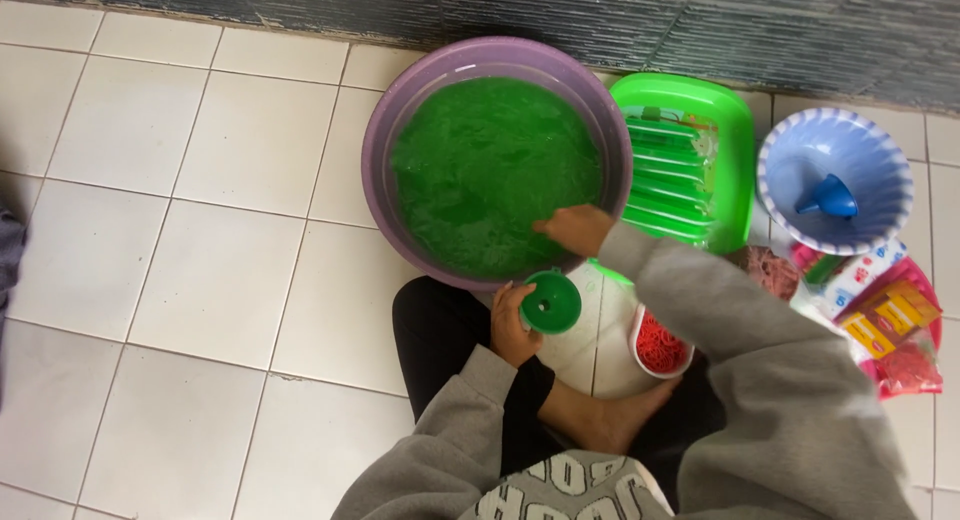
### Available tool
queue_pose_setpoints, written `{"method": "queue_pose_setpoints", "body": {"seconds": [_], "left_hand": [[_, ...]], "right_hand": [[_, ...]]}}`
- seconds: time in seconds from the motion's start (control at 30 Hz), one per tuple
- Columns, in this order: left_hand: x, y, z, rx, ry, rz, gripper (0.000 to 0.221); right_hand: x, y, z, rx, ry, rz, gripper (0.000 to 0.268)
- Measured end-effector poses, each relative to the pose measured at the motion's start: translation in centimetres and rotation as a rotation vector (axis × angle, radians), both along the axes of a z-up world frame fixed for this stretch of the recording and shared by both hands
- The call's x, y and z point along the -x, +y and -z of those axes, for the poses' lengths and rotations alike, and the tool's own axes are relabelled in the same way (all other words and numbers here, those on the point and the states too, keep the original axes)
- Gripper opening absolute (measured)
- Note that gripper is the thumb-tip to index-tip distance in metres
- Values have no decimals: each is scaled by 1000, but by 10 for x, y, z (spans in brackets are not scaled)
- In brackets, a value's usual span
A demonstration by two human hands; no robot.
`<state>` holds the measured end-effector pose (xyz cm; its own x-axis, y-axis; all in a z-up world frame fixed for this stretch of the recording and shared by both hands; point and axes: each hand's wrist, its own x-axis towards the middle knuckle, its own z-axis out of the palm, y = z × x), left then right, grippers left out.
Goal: The person fills long plastic tubes with a green liquid from a large basin using a funnel and a ladle, then ties off the end of each tube with a rubber band.
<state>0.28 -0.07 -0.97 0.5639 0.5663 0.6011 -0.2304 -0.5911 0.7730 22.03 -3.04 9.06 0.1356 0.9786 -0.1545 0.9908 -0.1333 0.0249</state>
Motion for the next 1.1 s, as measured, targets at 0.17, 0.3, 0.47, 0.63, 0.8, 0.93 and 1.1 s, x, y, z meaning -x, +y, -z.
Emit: {"method": "queue_pose_setpoints", "body": {"seconds": [0.17, 0.3, 0.47, 0.63, 0.8, 0.93, 1.1], "left_hand": [[1, 2, 0, -7, 3, 26, 60], [3, 3, -9, -44, 14, -11, 64], [11, 2, -17, -51, 14, -11, 69], [23, 2, -15, -34, 53, -28, 62], [33, -11, -4, 34, 73, -68, 56], [51, -9, -7, 51, 118, 58, 62], [62, -12, -14, 83, 158, 98, 68]], "right_hand": [[-56, -52, 16, 41, -123, 95, 16], [-74, -69, 16, 56, -306, 236, 29], [-58, -78, 9, 62, -296, 335, 27], [-32, -83, 5, 4, -300, 318, 28], [-3, -86, 4, -51, -366, 251, 24], [17, -83, 13, -125, -311, 239, 20], [-9, -77, 46, -73, -60, 524, 19]]}}
